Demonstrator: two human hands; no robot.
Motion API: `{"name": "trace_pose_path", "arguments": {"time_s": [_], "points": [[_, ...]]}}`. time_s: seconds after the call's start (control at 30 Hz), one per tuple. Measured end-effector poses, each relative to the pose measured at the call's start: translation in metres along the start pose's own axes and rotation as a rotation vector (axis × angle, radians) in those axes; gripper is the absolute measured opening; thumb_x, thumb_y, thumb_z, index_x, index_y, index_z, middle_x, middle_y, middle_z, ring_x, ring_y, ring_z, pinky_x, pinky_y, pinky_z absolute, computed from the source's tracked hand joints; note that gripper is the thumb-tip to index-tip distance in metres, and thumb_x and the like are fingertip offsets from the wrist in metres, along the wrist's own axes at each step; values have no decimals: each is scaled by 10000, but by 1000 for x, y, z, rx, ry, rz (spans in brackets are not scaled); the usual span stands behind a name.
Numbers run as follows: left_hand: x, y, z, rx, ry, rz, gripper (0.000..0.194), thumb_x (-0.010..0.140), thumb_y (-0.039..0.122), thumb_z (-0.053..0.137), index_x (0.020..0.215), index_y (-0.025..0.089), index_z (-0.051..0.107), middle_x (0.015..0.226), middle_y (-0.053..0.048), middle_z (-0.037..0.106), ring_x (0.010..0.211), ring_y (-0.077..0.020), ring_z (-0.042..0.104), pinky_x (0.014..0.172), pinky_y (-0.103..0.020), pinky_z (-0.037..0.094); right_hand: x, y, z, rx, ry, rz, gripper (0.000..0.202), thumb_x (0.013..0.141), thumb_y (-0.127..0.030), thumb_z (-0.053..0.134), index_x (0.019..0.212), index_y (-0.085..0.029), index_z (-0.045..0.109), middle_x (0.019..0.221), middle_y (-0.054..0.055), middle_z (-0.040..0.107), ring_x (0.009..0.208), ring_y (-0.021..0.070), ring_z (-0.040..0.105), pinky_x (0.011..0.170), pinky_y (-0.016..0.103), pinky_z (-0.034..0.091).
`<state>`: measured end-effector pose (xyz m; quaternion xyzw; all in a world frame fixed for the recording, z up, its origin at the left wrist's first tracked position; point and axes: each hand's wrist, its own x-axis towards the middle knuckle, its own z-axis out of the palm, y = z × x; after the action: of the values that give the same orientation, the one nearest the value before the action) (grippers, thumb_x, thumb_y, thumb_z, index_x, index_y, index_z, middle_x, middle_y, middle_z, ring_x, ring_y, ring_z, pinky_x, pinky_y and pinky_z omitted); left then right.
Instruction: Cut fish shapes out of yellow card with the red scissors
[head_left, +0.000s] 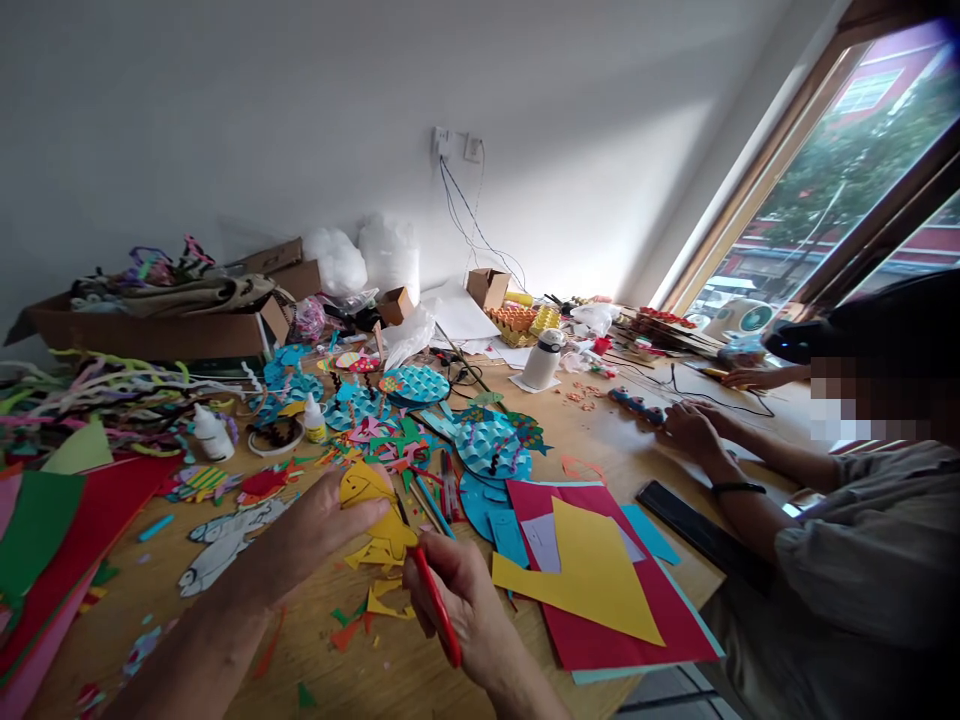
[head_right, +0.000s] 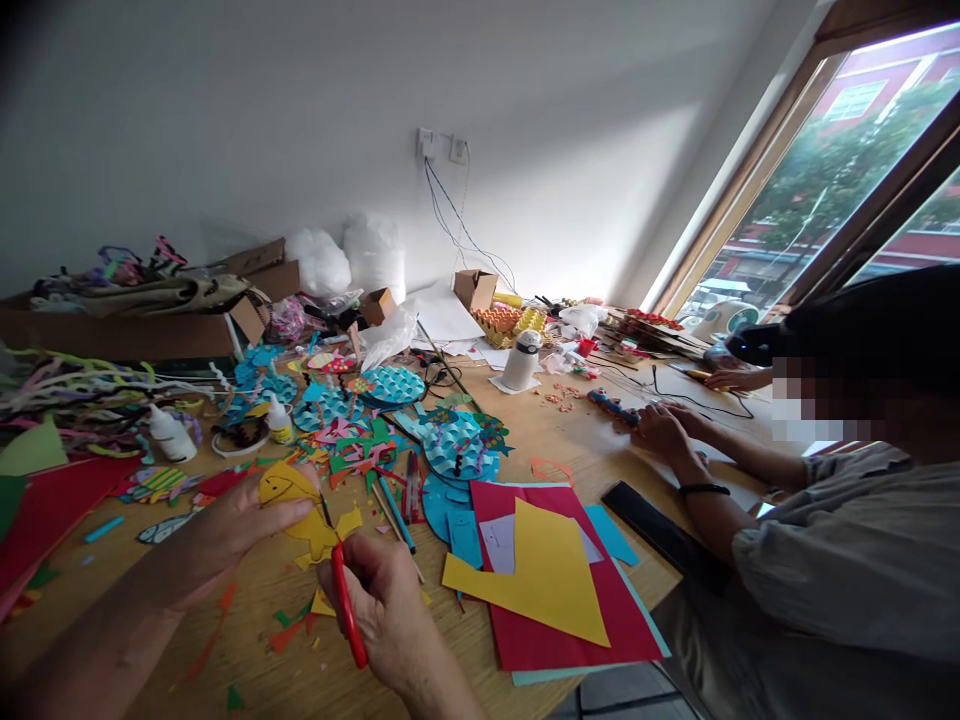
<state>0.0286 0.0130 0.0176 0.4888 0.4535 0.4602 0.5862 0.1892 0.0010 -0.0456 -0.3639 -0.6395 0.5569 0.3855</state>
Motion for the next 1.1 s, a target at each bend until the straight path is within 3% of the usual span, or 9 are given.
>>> {"name": "trace_pose_path", "arguments": {"time_s": [0.13,0.27,0.43,0.73,1.1], "points": [[1,1,-7,103,-29,44,93,693,257,624,643,183,651,562,34,545,538,-122,491,516,-191,408,-2,-2,-2,-22,-30,16,413,847,-509,453,581,-201,383,501,-59,323,445,83,286,418,216,210],[-1,1,-10,105,-69,14,109,695,296,639,668,191,650,610,7,601,574,-159,531,541,-223,440,-3,-6,-3,4,-47,21,417,845,-507,460,574,-201,380,478,-61,344,440,83,288,412,210,211],[-1,0,-5,161,-88,26,141,722,329,595,682,202,642,631,8,589,603,-168,530,561,-236,439,-5,-5,-1,75,-58,34,360,871,-463,451,631,-196,410,505,-64,368,457,85,317,431,198,256],[-3,-3,0,169,-112,-25,125,732,320,553,693,202,540,616,38,513,592,-142,487,550,-226,416,-5,-5,-2,141,-53,27,409,844,-529,480,629,-186,426,477,-72,358,423,73,313,408,190,248],[1,-3,0,214,-157,-30,129,763,335,534,748,208,543,682,33,563,657,-152,523,615,-237,432,-6,-1,-1,175,-33,54,430,826,-557,492,628,-180,430,464,-75,346,395,62,294,368,181,224]]}}
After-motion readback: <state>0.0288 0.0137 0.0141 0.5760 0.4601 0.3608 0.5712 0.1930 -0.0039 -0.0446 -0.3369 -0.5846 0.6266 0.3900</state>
